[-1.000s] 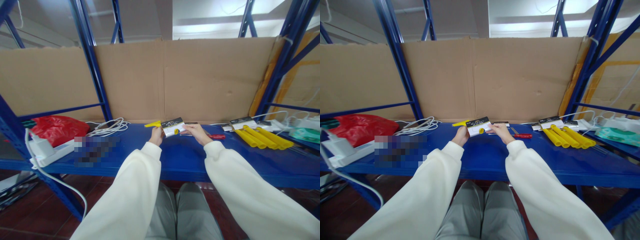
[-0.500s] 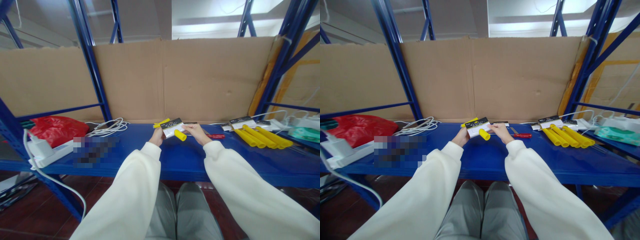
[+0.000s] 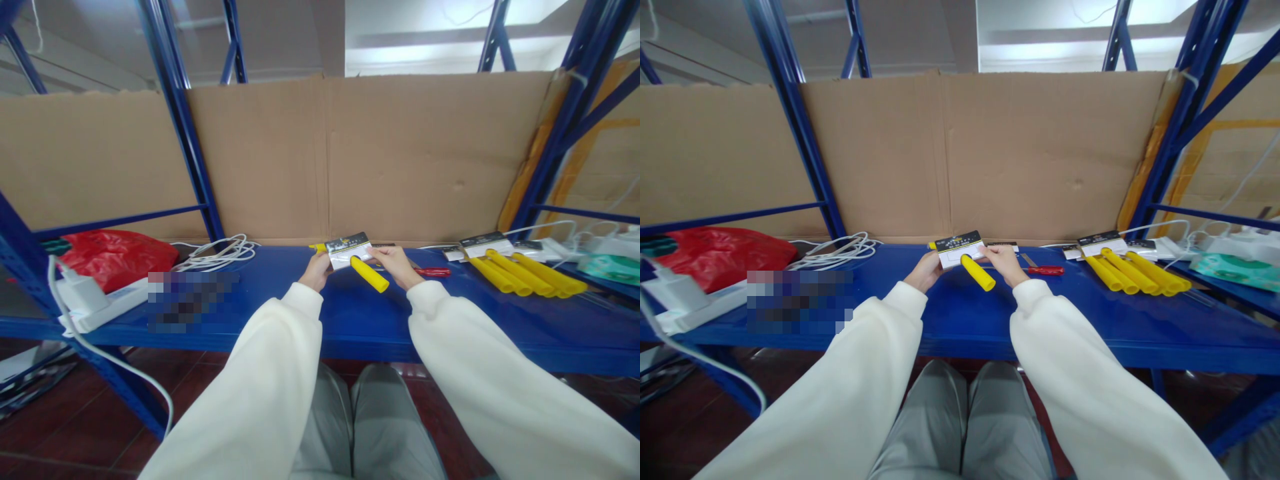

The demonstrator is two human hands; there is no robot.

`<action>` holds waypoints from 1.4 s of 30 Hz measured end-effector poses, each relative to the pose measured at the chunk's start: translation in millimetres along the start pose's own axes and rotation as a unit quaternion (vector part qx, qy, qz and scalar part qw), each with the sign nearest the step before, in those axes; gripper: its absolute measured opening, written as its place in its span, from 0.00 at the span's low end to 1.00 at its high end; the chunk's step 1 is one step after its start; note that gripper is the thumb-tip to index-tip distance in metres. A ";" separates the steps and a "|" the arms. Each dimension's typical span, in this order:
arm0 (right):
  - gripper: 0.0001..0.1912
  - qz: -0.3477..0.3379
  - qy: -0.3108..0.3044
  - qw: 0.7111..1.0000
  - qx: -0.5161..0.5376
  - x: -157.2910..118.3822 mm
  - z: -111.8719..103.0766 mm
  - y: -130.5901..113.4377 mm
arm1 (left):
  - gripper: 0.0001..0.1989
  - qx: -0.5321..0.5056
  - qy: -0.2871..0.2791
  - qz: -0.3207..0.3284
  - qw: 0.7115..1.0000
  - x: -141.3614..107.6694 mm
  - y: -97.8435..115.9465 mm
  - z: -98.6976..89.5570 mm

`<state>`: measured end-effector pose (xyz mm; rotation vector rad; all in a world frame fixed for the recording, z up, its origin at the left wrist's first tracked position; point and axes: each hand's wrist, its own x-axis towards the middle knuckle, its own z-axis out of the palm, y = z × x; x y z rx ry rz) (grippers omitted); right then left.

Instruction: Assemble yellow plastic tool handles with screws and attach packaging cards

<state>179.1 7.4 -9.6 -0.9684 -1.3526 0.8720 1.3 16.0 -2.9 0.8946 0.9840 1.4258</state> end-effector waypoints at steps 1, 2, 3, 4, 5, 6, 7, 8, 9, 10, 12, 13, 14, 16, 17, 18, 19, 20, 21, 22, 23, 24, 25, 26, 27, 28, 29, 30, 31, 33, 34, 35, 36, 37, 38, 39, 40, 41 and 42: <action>0.15 0.001 0.000 1.000 0.000 0.0 0.0 0.3 | 0.05 -0.019 0.003 0.002 1.000 0.9 0.3 1.3; 0.15 0.001 -0.001 1.000 -0.001 0.0 -0.1 0.6 | 0.06 -0.038 0.006 0.004 0.999 2.0 0.4 2.2; 0.15 0.001 -0.001 1.000 -0.002 0.0 -0.2 0.8 | 0.07 -0.055 0.008 0.004 0.998 3.3 0.5 2.6; 0.16 0.000 -0.002 1.000 -0.002 0.0 -0.3 1.1 | 0.07 -0.069 0.010 0.003 0.998 4.7 0.5 2.6; 0.16 -0.001 -0.003 1.000 -0.001 0.0 -0.5 1.4 | 0.07 -0.080 0.010 0.000 0.997 6.2 0.4 2.1; 0.16 -0.002 -0.004 1.000 0.001 0.1 -0.6 1.7 | 0.06 -0.089 0.007 -0.004 0.996 7.5 0.3 1.2; 0.16 -0.004 -0.005 1.000 0.003 0.2 -0.8 2.0 | 0.05 -0.097 0.001 -0.010 0.995 8.7 0.4 0.2; 0.16 -0.004 -0.006 1.000 0.006 0.4 -0.8 2.3 | 0.05 -0.104 -0.007 -0.017 0.994 9.6 0.5 -0.8; 0.16 -0.003 -0.008 1.000 0.009 0.6 -0.8 2.7 | 0.08 -0.110 -0.014 -0.028 0.993 10.1 0.8 -1.6; 0.15 -0.002 -0.009 1.000 0.012 0.8 -0.8 3.2 | 0.11 -0.115 -0.022 -0.041 0.992 10.3 1.3 -2.2; 0.14 0.002 -0.008 1.000 0.019 1.5 -0.8 4.3 | 0.17 -0.117 -0.034 -0.071 0.990 9.8 2.4 -2.4; 0.14 0.004 -0.006 1.000 0.024 1.9 -0.7 4.9 | 0.18 -0.114 -0.039 -0.084 0.989 9.4 2.9 -2.1; 0.13 0.006 -0.003 1.000 0.028 2.3 -0.7 5.5 | 0.19 -0.111 -0.045 -0.092 0.989 9.2 3.2 -1.7; 0.12 0.009 0.002 0.999 0.037 3.1 -0.8 6.6 | 0.19 -0.106 -0.057 -0.093 0.988 9.6 3.4 -0.9; 0.12 0.010 0.004 0.999 0.041 3.6 -0.9 7.1 | 0.18 -0.102 -0.064 -0.087 0.989 10.5 3.1 -0.9; 0.12 0.010 0.005 0.999 0.044 4.1 -1.0 7.4 | 0.18 -0.095 -0.069 -0.082 0.990 11.7 2.6 -1.1; 0.12 0.010 0.006 0.999 0.046 4.6 -1.1 7.7 | 0.17 -0.082 -0.074 -0.077 0.991 13.1 1.9 -1.6; 0.12 0.009 0.007 0.999 0.047 5.1 -1.2 7.9 | 0.16 -0.065 -0.075 -0.072 0.992 14.7 1.1 -2.4; 0.12 0.007 0.009 0.999 0.049 5.6 -1.3 8.0 | 0.16 -0.043 -0.075 -0.069 0.994 16.2 0.2 -3.4; 0.12 0.006 0.012 0.999 0.049 6.0 -1.4 8.1 | 0.17 -0.020 -0.075 -0.065 0.995 17.5 -0.7 -4.5; 0.11 0.004 0.015 0.999 0.050 6.3 -1.5 8.2 | 0.18 0.003 -0.074 -0.061 0.995 18.4 -1.6 -5.5; 0.11 0.003 0.020 0.998 0.052 6.6 -1.6 8.4 | 0.20 0.024 -0.074 -0.056 0.995 18.8 -2.4 -6.5; 0.11 0.000 0.025 0.998 0.053 6.9 -1.8 8.5 | 0.22 0.043 -0.072 -0.051 0.995 18.7 -2.9 -7.3; 0.11 -0.002 0.031 0.998 0.054 7.2 -1.9 8.7 | 0.23 0.061 -0.065 -0.043 0.995 18.2 -3.2 -7.8; 0.11 -0.005 0.037 0.998 0.054 7.6 -2.1 9.0 | 0.24 0.080 -0.051 -0.029 0.995 17.3 -3.1 -8.2; 0.11 -0.009 0.043 0.998 0.055 8.0 -2.3 9.4 | 0.23 0.101 -0.030 -0.008 0.994 16.0 -2.8 -8.4; 0.11 -0.012 0.050 0.997 0.056 8.6 -2.6 9.8 | 0.21 0.125 -0.003 0.023 0.992 14.5 -2.1 -8.4; 0.11 -0.014 0.058 0.997 0.057 9.3 -2.9 10.2 | 0.18 0.152 0.027 0.060 0.986 12.8 -1.3 -8.2; 0.11 -0.017 0.068 0.996 0.059 10.0 -3.4 10.7 | 0.15 0.179 0.052 0.098 0.978 10.9 -0.3 -7.8; 0.11 -0.021 0.087 0.994 0.061 11.7 -4.5 11.7 | 0.13 0.226 0.068 0.155 0.959 6.2 1.3 -6.6; 0.11 -0.023 0.096 0.993 0.060 12.6 -5.2 12.2 | 0.14 0.242 0.051 0.166 0.955 3.5 1.9 -5.7; 0.11 -0.024 0.106 0.992 0.058 13.4 -6.0 12.7 | 0.16 0.256 0.021 0.168 0.952 0.6 2.3 -4.9; 0.12 -0.024 0.114 0.992 0.055 14.0 -6.7 13.2 | 0.18 0.272 -0.010 0.169 0.947 -2.2 2.7 -4.1; 0.12 -0.023 0.121 0.991 0.050 14.6 -7.4 13.6 | 0.19 0.288 -0.032 0.172 0.942 -4.9 3.0 -3.5; 0.12 -0.022 0.127 0.991 0.047 15.1 -8.0 13.9 | 0.19 0.303 -0.049 0.179 0.935 -7.3 3.4 -3.2; 0.12 -0.021 0.133 0.990 0.044 15.5 -8.4 14.1 | 0.19 0.317 -0.057 0.192 0.927 -9.4 4.0 -3.1; 0.12 -0.020 0.137 0.989 0.043 15.8 -8.6 14.3 | 0.19 0.332 -0.056 0.203 0.920 -11.0 4.7 -3.2; 0.12 -0.020 0.141 0.989 0.044 16.1 -8.7 14.4 | 0.19 0.343 -0.052 0.210 0.914 -12.3 5.5 -3.4; 0.11 -0.020 0.143 0.988 0.046 16.3 -8.6 14.5 | 0.20 0.350 -0.048 0.211 0.911 -13.2 6.4 -3.6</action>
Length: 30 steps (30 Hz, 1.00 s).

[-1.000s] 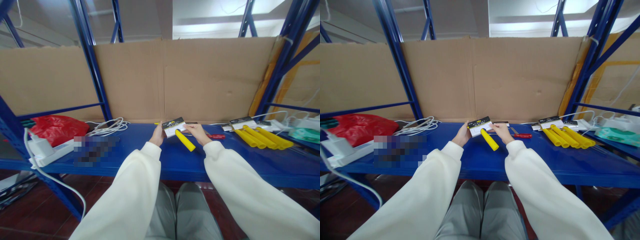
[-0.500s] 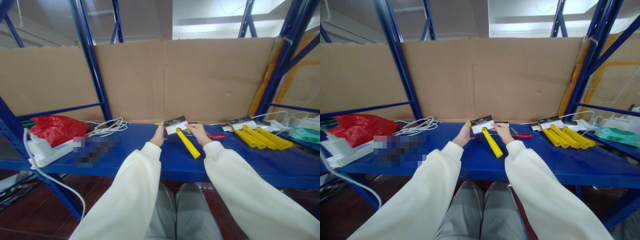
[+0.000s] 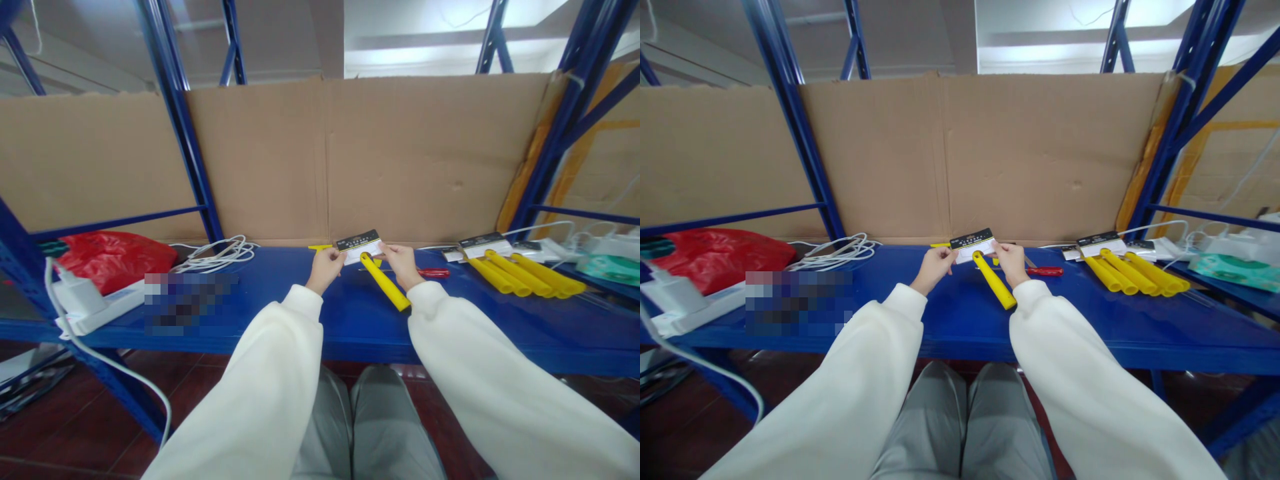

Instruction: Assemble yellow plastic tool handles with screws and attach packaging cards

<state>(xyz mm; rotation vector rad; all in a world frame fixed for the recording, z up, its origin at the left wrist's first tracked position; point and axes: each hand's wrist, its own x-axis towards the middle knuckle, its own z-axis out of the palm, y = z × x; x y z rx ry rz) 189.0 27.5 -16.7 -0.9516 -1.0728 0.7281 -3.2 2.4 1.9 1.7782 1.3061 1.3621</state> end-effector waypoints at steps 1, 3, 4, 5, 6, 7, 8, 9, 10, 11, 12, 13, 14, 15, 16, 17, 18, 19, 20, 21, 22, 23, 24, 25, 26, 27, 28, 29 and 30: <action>0.11 0.001 0.003 1.000 0.003 0.2 0.2 0.1 | 0.20 0.002 -0.003 -0.004 1.000 -0.4 0.9 -0.5; 0.10 0.001 0.009 1.000 0.008 0.6 0.5 0.3 | 0.22 -0.019 -0.035 -0.018 0.999 -1.1 2.5 -0.6; 0.10 0.001 0.013 1.000 0.010 0.8 0.6 0.5 | 0.21 -0.039 -0.064 -0.024 0.997 -1.7 3.1 0.0; 0.10 0.000 0.016 1.000 0.010 0.9 0.5 0.6 | 0.19 -0.061 -0.097 -0.030 0.993 -2.4 3.5 0.9; 0.10 0.000 0.020 1.000 0.010 0.8 0.4 0.7 | 0.15 -0.083 -0.131 -0.036 0.987 -3.3 3.4 2.1; 0.10 0.001 0.021 1.000 0.009 0.5 0.3 0.7 | 0.09 -0.103 -0.164 -0.040 0.980 -4.2 2.9 3.4; 0.09 0.002 0.020 1.000 0.008 -0.1 0.2 0.7 | 0.07 -0.120 -0.193 -0.044 0.973 -5.1 1.7 4.7; 0.09 0.005 0.017 1.000 0.009 -1.0 0.2 0.5 | 0.14 -0.135 -0.216 -0.048 0.966 -5.7 -0.1 6.0; 0.09 0.007 0.011 1.000 0.010 -2.1 0.4 0.2 | 0.21 -0.147 -0.235 -0.051 0.959 -6.0 -2.4 7.1; 0.09 0.010 0.004 1.000 0.013 -3.4 0.7 -0.3 | 0.27 -0.158 -0.250 -0.056 0.954 -5.9 -5.0 8.0; 0.08 0.014 -0.005 1.000 0.015 -4.9 1.2 -0.8 | 0.30 -0.168 -0.258 -0.062 0.949 -5.4 -7.8 8.8; 0.08 0.020 -0.016 1.000 0.016 -6.4 1.9 -1.4 | 0.33 -0.181 -0.261 -0.066 0.946 -4.4 -10.5 9.5; 0.08 0.026 -0.026 0.999 0.016 -7.9 2.7 -2.1 | 0.34 -0.194 -0.258 -0.068 0.944 -3.2 -13.1 10.2; 0.07 0.033 -0.036 0.999 0.017 -9.4 3.7 -2.9 | 0.34 -0.205 -0.248 -0.070 0.944 -2.0 -15.2 10.8; 0.07 0.039 -0.045 0.998 0.018 -10.9 4.7 -3.7 | 0.33 -0.214 -0.236 -0.070 0.945 -0.8 -16.9 11.4; 0.07 0.046 -0.054 0.997 0.021 -12.3 5.6 -4.6 | 0.32 -0.219 -0.222 -0.069 0.948 0.2 -18.0 12.0; 0.07 0.051 -0.065 0.996 0.024 -13.6 6.4 -5.4 | 0.31 -0.223 -0.207 -0.068 0.950 0.8 -18.6 12.6; 0.07 0.056 -0.076 0.995 0.027 -14.8 7.1 -6.2 | 0.29 -0.224 -0.193 -0.067 0.953 1.0 -18.6 13.0; 0.06 0.060 -0.089 0.994 0.028 -15.9 7.5 -6.8 | 0.28 -0.222 -0.179 -0.069 0.956 0.7 -18.1 13.3; 0.06 0.062 -0.102 0.992 0.027 -16.8 7.7 -7.3 | 0.27 -0.218 -0.165 -0.071 0.959 0.0 -17.1 13.5; 0.06 0.061 -0.116 0.991 0.023 -17.5 7.8 -7.5 | 0.26 -0.212 -0.151 -0.074 0.963 -1.0 -15.7 13.5; 0.07 0.058 -0.127 0.990 0.018 -18.0 7.7 -7.6 | 0.26 -0.205 -0.141 -0.079 0.965 -2.2 -14.0 13.2; 0.07 0.051 -0.137 0.989 0.009 -18.1 7.5 -7.5 | 0.26 -0.199 -0.137 -0.084 0.967 -3.5 -12.1 12.8; 0.08 0.043 -0.143 0.989 -0.003 -17.9 7.3 -7.2 | 0.27 -0.195 -0.139 -0.089 0.967 -4.9 -10.2 12.3; 0.09 0.034 -0.146 0.989 -0.016 -17.5 6.9 -6.7 | 0.28 -0.195 -0.146 -0.093 0.965 -6.1 -8.4 11.7; 0.10 0.025 -0.144 0.989 -0.029 -16.9 6.5 -6.2 | 0.29 -0.197 -0.154 -0.098 0.963 -7.2 -6.9 11.2; 0.10 0.017 -0.139 0.989 -0.041 -16.0 6.1 -5.5 | 0.30 -0.201 -0.162 -0.101 0.961 -7.9 -5.9 10.6; 0.10 0.010 -0.130 0.990 -0.051 -15.2 5.6 -4.7 | 0.32 -0.207 -0.168 -0.102 0.958 -8.4 -5.3 10.2; 0.10 0.002 -0.119 0.991 -0.059 -14.3 5.1 -3.9 | 0.33 -0.212 -0.174 -0.101 0.956 -8.5 -5.2 9.9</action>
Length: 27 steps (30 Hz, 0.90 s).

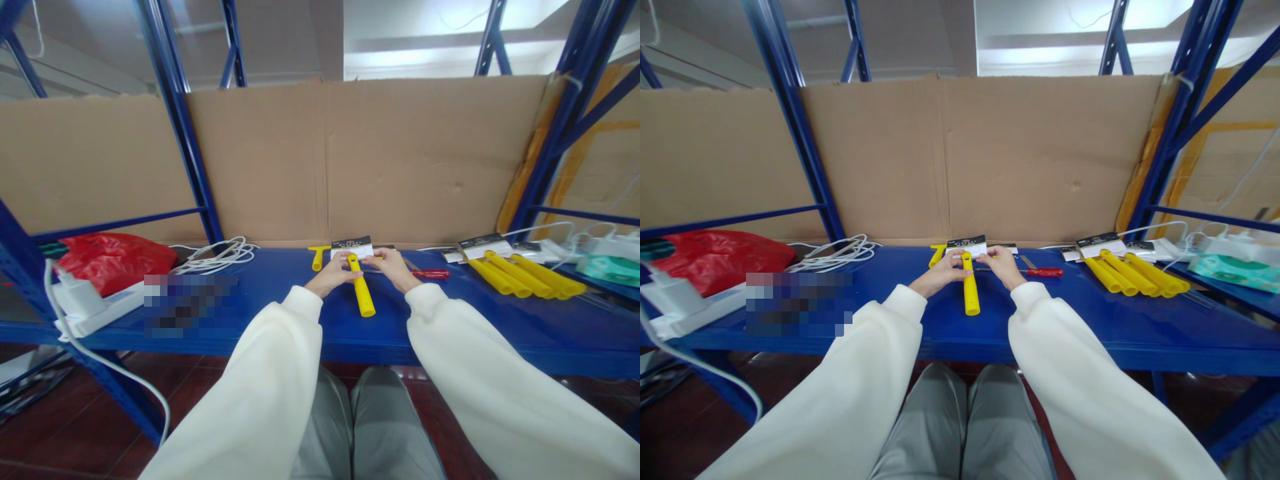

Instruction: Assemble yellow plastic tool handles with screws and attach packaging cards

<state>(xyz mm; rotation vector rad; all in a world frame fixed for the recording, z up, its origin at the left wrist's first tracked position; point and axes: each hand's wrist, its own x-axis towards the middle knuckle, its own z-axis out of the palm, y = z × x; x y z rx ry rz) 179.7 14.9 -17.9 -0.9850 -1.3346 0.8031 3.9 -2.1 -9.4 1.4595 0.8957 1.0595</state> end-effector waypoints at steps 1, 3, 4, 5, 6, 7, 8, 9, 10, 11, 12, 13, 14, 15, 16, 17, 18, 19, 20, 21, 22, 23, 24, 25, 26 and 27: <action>0.11 -0.006 0.013 1.000 -0.008 0.7 -0.7 0.9 | 0.34 -0.005 -0.007 0.001 1.000 0.2 -0.2 -0.4; 0.13 -0.014 0.038 0.999 -0.026 1.9 -1.9 2.8 | 0.35 -0.012 -0.022 0.003 1.000 1.4 -1.3 -1.4; 0.14 -0.017 0.045 0.998 -0.033 2.4 -2.4 3.7 | 0.35 -0.015 -0.029 0.004 0.999 2.2 -2.0 -2.0; 0.13 -0.018 0.046 0.998 -0.040 2.8 -2.9 4.5 | 0.34 -0.017 -0.034 0.004 0.999 3.0 -2.8 -2.4; 0.13 -0.018 0.045 0.998 -0.045 3.3 -3.3 5.1 | 0.34 -0.019 -0.037 0.004 0.999 3.7 -3.5 -2.8; 0.12 -0.018 0.044 0.998 -0.052 3.8 -3.6 5.8 | 0.34 -0.021 -0.037 0.005 0.999 4.2 -4.1 -3.1; 0.12 -0.021 0.045 0.997 -0.062 4.4 -4.0 6.3 | 0.35 -0.022 -0.037 0.006 0.999 4.6 -4.6 -3.3; 0.12 -0.024 0.050 0.996 -0.074 5.1 -4.3 6.9 | 0.35 -0.022 -0.036 0.007 0.999 4.9 -5.1 -3.4; 0.12 -0.029 0.056 0.994 -0.087 5.8 -4.7 7.6 | 0.36 -0.023 -0.035 0.008 0.999 5.1 -5.5 -3.5; 0.13 -0.036 0.062 0.992 -0.099 6.7 -5.0 8.5 | 0.36 -0.022 -0.034 0.009 0.999 5.3 -5.9 -3.4; 0.14 -0.043 0.065 0.991 -0.109 7.5 -5.4 9.5 | 0.37 -0.022 -0.032 0.010 0.999 5.6 -6.2 -3.3; 0.14 -0.049 0.065 0.990 -0.113 8.4 -5.6 10.7 | 0.38 -0.021 -0.031 0.011 0.999 5.8 -6.5 -3.1; 0.15 -0.054 0.061 0.990 -0.114 9.2 -5.9 12.1 | 0.39 -0.022 -0.030 0.012 0.999 6.0 -6.6 -2.9; 0.15 -0.056 0.058 0.990 -0.111 9.9 -6.1 13.5 | 0.40 -0.023 -0.029 0.013 0.999 6.2 -6.7 -2.6; 0.15 -0.057 0.056 0.991 -0.108 10.6 -6.4 15.0 | 0.41 -0.026 -0.030 0.015 0.999 6.4 -6.7 -2.2; 0.15 -0.056 0.055 0.991 -0.107 11.2 -6.8 16.5 | 0.41 -0.030 -0.032 0.018 0.999 6.4 -6.6 -1.8; 0.15 -0.056 0.056 0.991 -0.108 11.8 -7.5 17.9 | 0.41 -0.035 -0.035 0.022 0.999 6.2 -6.4 -1.4; 0.15 -0.059 0.059 0.990 -0.114 12.3 -8.3 19.1 | 0.41 -0.040 -0.037 0.027 0.998 5.9 -6.1 -0.9; 0.14 -0.066 0.062 0.988 -0.124 12.9 -9.4 20.2 | 0.41 -0.044 -0.037 0.031 0.998 5.4 -5.8 -0.5; 0.14 -0.075 0.063 0.986 -0.138 13.4 -10.5 20.9 | 0.41 -0.048 -0.036 0.035 0.998 4.9 -5.4 -0.2; 0.14 -0.087 0.066 0.982 -0.155 13.8 -11.7 21.2 | 0.41 -0.050 -0.034 0.038 0.997 4.2 -5.0 0.1; 0.14 -0.096 0.070 0.978 -0.173 14.0 -12.6 21.1 | 0.41 -0.051 -0.032 0.041 0.997 3.6 -4.7 0.2; 0.14 -0.103 0.073 0.974 -0.189 13.9 -13.2 20.4 | 0.42 -0.051 -0.030 0.042 0.997 3.1 -4.3 0.2; 0.14 -0.105 0.075 0.971 -0.200 13.3 -13.2 19.1 | 0.43 -0.049 -0.029 0.043 0.997 2.7 -3.9 0.1; 0.14 -0.104 0.072 0.971 -0.205 12.2 -12.6 17.3 | 0.44 -0.048 -0.027 0.043 0.998 2.5 -3.4 0.0; 0.14 -0.097 0.059 0.973 -0.202 10.6 -11.3 14.9 | 0.46 -0.046 -0.024 0.042 0.998 2.4 -3.0 -0.2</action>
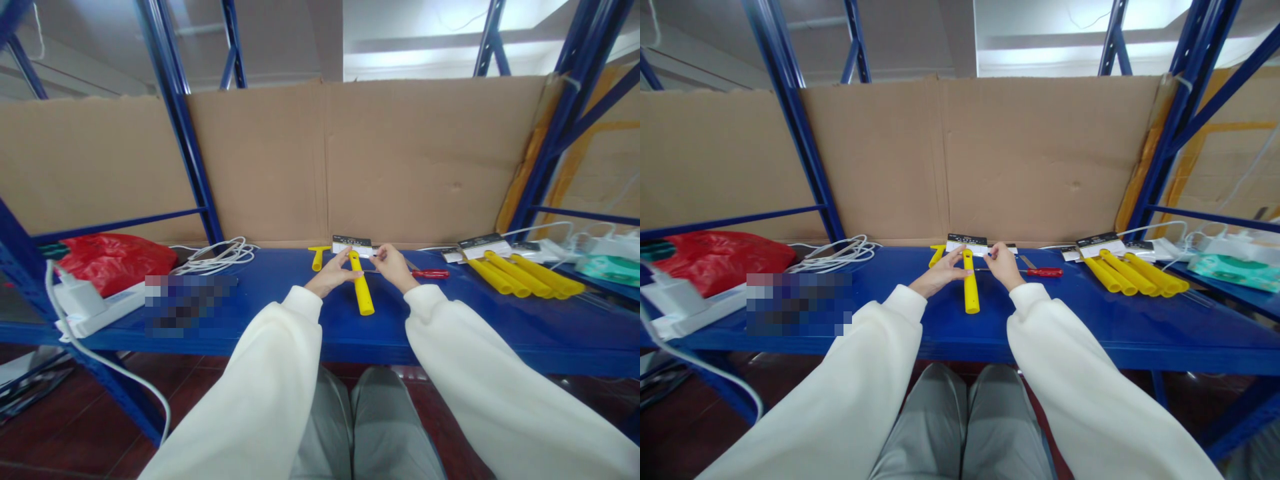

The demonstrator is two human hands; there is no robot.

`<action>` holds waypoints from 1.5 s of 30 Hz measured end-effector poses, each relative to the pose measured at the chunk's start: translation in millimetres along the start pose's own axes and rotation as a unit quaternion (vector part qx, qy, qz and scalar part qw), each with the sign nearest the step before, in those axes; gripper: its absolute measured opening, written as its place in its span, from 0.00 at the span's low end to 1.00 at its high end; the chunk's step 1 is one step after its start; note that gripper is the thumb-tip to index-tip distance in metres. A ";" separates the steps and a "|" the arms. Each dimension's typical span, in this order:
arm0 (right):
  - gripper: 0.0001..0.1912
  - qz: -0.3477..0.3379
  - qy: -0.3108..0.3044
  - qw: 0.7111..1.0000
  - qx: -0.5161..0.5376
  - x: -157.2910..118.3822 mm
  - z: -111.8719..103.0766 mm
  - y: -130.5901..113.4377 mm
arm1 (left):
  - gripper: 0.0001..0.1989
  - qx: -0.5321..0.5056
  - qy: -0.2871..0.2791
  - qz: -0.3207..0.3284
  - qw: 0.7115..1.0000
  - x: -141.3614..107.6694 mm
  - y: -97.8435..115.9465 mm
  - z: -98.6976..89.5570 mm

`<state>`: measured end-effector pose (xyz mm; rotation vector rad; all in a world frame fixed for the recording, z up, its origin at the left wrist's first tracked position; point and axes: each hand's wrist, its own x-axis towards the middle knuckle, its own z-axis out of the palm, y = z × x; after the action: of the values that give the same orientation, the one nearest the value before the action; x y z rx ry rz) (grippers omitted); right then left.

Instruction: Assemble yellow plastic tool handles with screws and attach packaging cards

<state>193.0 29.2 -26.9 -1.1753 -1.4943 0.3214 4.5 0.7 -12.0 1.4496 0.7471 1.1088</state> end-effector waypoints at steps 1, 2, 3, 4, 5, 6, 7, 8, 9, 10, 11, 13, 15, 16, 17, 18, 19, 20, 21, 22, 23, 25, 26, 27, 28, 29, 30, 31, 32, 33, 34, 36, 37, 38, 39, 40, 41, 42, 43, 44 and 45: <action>0.14 0.005 -0.021 1.000 0.014 -1.6 0.4 -3.6 | 0.47 0.000 0.003 0.000 1.000 0.0 0.4 -0.1; 0.14 0.010 -0.049 0.998 0.034 -3.7 1.1 -7.7 | 0.48 0.000 0.006 0.001 1.000 0.1 0.8 -0.1; 0.15 0.015 -0.078 0.995 0.059 -6.0 2.1 -12.0 | 0.49 -0.001 0.008 0.002 1.000 0.1 1.2 0.0; 0.16 0.021 -0.105 0.991 0.083 -8.4 3.3 -16.1 | 0.50 -0.001 0.008 0.003 1.000 0.0 1.5 0.2; 0.17 0.026 -0.128 0.986 0.104 -10.8 4.4 -19.9 | 0.50 -0.002 0.005 0.003 1.000 -0.2 1.7 0.4; 0.17 0.032 -0.145 0.982 0.120 -13.0 5.5 -23.0 | 0.51 -0.002 0.000 0.000 1.000 -0.5 1.9 0.6; 0.18 0.038 -0.157 0.978 0.131 -14.8 6.3 -25.3 | 0.51 -0.003 -0.007 -0.006 1.000 -0.9 1.8 0.7; 0.18 0.045 -0.166 0.975 0.139 -16.2 7.0 -26.8 | 0.51 -0.004 -0.016 -0.013 1.000 -1.2 1.6 0.7; 0.19 0.050 -0.171 0.974 0.143 -17.2 7.4 -27.7 | 0.51 -0.005 -0.026 -0.020 0.999 -1.4 1.2 0.5; 0.20 0.054 -0.172 0.973 0.144 -17.8 7.6 -28.0 | 0.52 -0.006 -0.036 -0.025 0.999 -1.5 0.6 0.0; 0.20 0.057 -0.170 0.973 0.144 -18.1 7.7 -27.9 | 0.52 -0.007 -0.044 -0.027 0.999 -1.4 -0.2 -0.6; 0.23 0.064 -0.159 0.975 0.143 -18.5 7.8 -27.5 | 0.53 -0.002 -0.057 -0.025 0.998 -0.7 -2.1 -2.2; 0.24 0.077 -0.152 0.975 0.145 -19.2 7.9 -27.6 | 0.54 0.013 -0.065 -0.030 0.997 0.3 -4.0 -3.9; 0.24 0.085 -0.153 0.973 0.149 -19.8 7.9 -28.0 | 0.54 0.022 -0.066 -0.035 0.997 0.7 -4.9 -4.6; 0.24 0.094 -0.158 0.971 0.152 -20.6 7.9 -28.7 | 0.53 0.032 -0.068 -0.040 0.996 1.0 -5.5 -5.2; 0.23 0.101 -0.164 0.969 0.153 -21.4 7.8 -29.5 | 0.52 0.040 -0.068 -0.044 0.996 1.3 -5.9 -5.5; 0.23 0.105 -0.168 0.968 0.151 -22.3 7.5 -30.6 | 0.52 0.046 -0.068 -0.046 0.996 1.5 -6.0 -5.7; 0.22 0.108 -0.172 0.968 0.146 -23.1 7.0 -31.8 | 0.51 0.049 -0.067 -0.047 0.995 1.6 -5.9 -5.6; 0.22 0.106 -0.175 0.969 0.140 -23.8 6.5 -33.1 | 0.51 0.052 -0.064 -0.048 0.995 1.7 -5.3 -5.3; 0.21 0.104 -0.179 0.969 0.133 -24.3 5.8 -34.5 | 0.52 0.055 -0.061 -0.051 0.995 1.7 -4.5 -4.8; 0.20 0.101 -0.184 0.970 0.124 -24.7 5.2 -35.9 | 0.52 0.059 -0.057 -0.055 0.995 1.7 -3.3 -4.1; 0.19 0.096 -0.199 0.969 0.108 -25.0 4.1 -38.5 | 0.53 0.071 -0.047 -0.062 0.994 1.1 -0.3 -2.4; 0.18 0.094 -0.206 0.969 0.100 -24.9 3.8 -39.6 | 0.54 0.078 -0.043 -0.062 0.994 0.7 1.3 -1.5; 0.17 0.092 -0.211 0.969 0.094 -24.8 3.6 -40.5 | 0.55 0.085 -0.038 -0.061 0.994 0.1 2.8 -0.7; 0.17 0.091 -0.214 0.969 0.088 -24.7 3.5 -41.3 | 0.55 0.091 -0.032 -0.058 0.994 -0.6 4.0 0.0; 0.16 0.089 -0.216 0.969 0.084 -24.5 3.4 -41.9 | 0.56 0.095 -0.027 -0.054 0.994 -1.2 5.0 0.6; 0.16 0.088 -0.217 0.969 0.079 -24.3 3.3 -42.3 | 0.56 0.098 -0.022 -0.051 0.994 -1.8 5.6 1.0; 0.15 0.087 -0.218 0.969 0.074 -24.0 3.1 -42.7 | 0.56 0.100 -0.019 -0.050 0.994 -2.4 6.0 1.3; 0.15 0.086 -0.221 0.969 0.070 -23.7 2.8 -43.0 | 0.56 0.102 -0.018 -0.051 0.993 -2.9 6.2 1.6; 0.15 0.085 -0.224 0.969 0.064 -23.5 2.4 -43.3 | 0.57 0.105 -0.017 -0.052 0.993 -3.4 6.3 1.8; 0.16 0.086 -0.230 0.968 0.058 -23.3 1.9 -43.6 | 0.57 0.107 -0.018 -0.054 0.993 -3.8 6.5 2.0; 0.19 0.091 -0.246 0.964 0.042 -23.0 0.8 -44.5 | 0.57 0.112 -0.017 -0.058 0.992 -4.7 7.2 2.4; 0.21 0.095 -0.255 0.962 0.035 -23.0 0.2 -45.0 | 0.56 0.114 -0.015 -0.060 0.992 -5.1 7.7 2.7; 0.22 0.097 -0.261 0.960 0.028 -23.1 -0.3 -45.7 | 0.55 0.117 -0.013 -0.063 0.991 -5.3 8.3 2.9; 0.24 0.098 -0.265 0.959 0.022 -23.4 -0.7 -46.3 | 0.55 0.120 -0.012 -0.066 0.991 -5.5 8.8 3.1; 0.25 0.098 -0.266 0.959 0.018 -23.7 -1.1 -47.0 | 0.54 0.123 -0.013 -0.068 0.990 -5.5 9.3 3.2; 0.26 0.099 -0.265 0.959 0.015 -24.1 -1.5 -47.8 | 0.54 0.126 -0.015 -0.069 0.989 -5.3 9.6 3.3; 0.27 0.101 -0.264 0.959 0.012 -24.4 -1.8 -48.5 | 0.53 0.128 -0.017 -0.070 0.989 -5.1 9.7 3.2; 0.28 0.104 -0.263 0.959 0.009 -24.7 -2.2 -49.3 | 0.53 0.129 -0.019 -0.069 0.989 -4.8 9.7 3.1; 0.29 0.106 -0.263 0.959 0.006 -25.0 -2.5 -50.2 | 0.54 0.130 -0.018 -0.068 0.989 -4.5 9.6 3.0; 0.30 0.108 -0.264 0.958 0.004 -25.2 -2.8 -51.3 | 0.54 0.129 -0.017 -0.066 0.989 -4.4 9.5 2.8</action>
<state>166.9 -15.6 -2.7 -1.3125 -1.8150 0.8429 4.3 -6.1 -3.6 1.6044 0.9753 0.9094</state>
